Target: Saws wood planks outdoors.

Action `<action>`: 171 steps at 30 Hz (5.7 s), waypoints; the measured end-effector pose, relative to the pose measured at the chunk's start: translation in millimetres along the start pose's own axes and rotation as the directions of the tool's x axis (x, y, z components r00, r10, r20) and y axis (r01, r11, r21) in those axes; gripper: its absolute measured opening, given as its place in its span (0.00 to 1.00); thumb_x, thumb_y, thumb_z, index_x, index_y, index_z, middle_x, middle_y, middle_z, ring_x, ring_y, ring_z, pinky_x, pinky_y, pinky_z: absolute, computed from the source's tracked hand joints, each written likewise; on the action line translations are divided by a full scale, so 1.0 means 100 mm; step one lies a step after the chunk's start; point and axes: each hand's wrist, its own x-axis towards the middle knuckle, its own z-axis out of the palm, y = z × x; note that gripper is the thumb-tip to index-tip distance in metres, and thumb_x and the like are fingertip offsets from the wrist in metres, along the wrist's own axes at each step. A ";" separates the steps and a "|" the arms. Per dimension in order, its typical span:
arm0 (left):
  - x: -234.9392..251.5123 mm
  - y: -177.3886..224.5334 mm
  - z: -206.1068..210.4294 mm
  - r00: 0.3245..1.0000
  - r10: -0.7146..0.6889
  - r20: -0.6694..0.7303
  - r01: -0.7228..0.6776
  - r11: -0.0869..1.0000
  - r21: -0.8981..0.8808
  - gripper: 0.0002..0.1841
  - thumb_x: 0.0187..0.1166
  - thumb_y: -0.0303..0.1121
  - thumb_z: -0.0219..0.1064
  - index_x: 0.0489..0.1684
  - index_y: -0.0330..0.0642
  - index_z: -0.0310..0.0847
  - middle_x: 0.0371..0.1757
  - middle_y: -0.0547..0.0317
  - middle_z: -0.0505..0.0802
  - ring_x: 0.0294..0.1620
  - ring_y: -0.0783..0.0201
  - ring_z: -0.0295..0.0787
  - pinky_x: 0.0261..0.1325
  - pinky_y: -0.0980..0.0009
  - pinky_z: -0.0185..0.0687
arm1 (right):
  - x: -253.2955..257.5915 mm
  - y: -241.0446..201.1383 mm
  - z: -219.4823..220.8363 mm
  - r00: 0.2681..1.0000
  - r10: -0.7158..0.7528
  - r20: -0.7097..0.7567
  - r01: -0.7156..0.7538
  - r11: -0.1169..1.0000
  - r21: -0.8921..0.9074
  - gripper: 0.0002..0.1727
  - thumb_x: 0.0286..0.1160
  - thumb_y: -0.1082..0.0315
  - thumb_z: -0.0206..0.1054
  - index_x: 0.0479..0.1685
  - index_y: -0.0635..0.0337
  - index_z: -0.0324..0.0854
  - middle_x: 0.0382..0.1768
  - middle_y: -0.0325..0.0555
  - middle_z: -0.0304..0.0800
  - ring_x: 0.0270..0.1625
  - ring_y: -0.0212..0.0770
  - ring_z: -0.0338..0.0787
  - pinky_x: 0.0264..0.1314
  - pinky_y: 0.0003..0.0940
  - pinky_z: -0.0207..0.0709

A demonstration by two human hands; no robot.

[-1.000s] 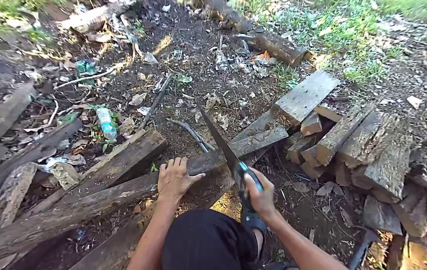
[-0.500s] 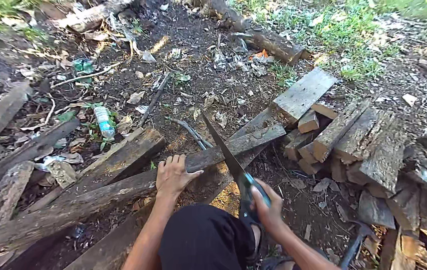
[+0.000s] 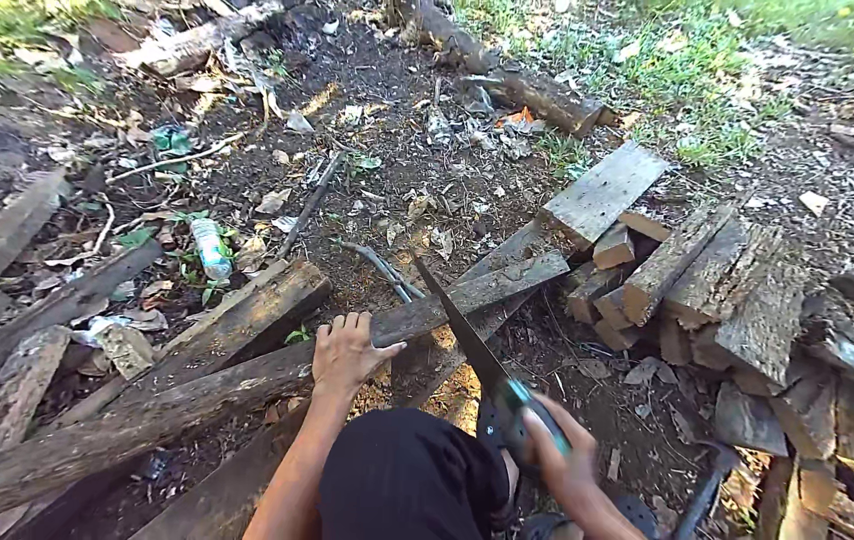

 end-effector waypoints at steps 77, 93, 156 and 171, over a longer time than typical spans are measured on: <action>-0.20 0.04 -0.41 0.974 0.212 -0.078 -0.192 0.959 0.208 0.37 0.67 0.62 0.75 0.53 0.30 0.84 0.51 0.36 0.92 0.56 0.38 0.90 0.61 0.40 0.81 | -0.27 -0.47 -0.66 0.995 -0.101 0.012 0.100 0.993 0.059 0.24 0.79 0.56 0.71 0.69 0.61 0.84 0.35 0.43 0.94 0.20 0.37 0.88 0.19 0.34 0.87; -0.69 0.32 -0.21 0.997 0.071 0.002 -0.071 0.996 0.049 0.40 0.74 0.63 0.66 0.80 0.42 0.75 0.72 0.45 0.89 0.74 0.44 0.85 0.75 0.41 0.75 | -0.22 -0.70 -1.57 0.993 -0.027 0.115 0.020 0.998 0.057 0.28 0.76 0.48 0.72 0.69 0.57 0.85 0.34 0.42 0.92 0.18 0.37 0.85 0.17 0.32 0.84; -0.07 -0.03 -0.25 0.958 0.191 0.215 -0.178 0.981 -0.079 0.51 0.61 0.77 0.67 0.68 0.35 0.81 0.60 0.36 0.91 0.60 0.37 0.90 0.57 0.37 0.84 | -0.22 -0.36 -0.47 0.995 -0.077 0.063 0.071 0.993 0.090 0.26 0.83 0.54 0.67 0.70 0.64 0.82 0.36 0.42 0.94 0.23 0.35 0.89 0.23 0.33 0.89; -0.03 -0.03 -0.19 0.977 0.132 0.165 -0.124 0.991 -0.059 0.47 0.56 0.79 0.70 0.59 0.42 0.84 0.51 0.46 0.93 0.52 0.45 0.92 0.51 0.43 0.86 | -0.42 -0.41 -0.55 0.997 -0.032 0.070 0.020 0.985 0.170 0.23 0.86 0.59 0.63 0.70 0.66 0.81 0.28 0.42 0.90 0.18 0.36 0.86 0.18 0.33 0.86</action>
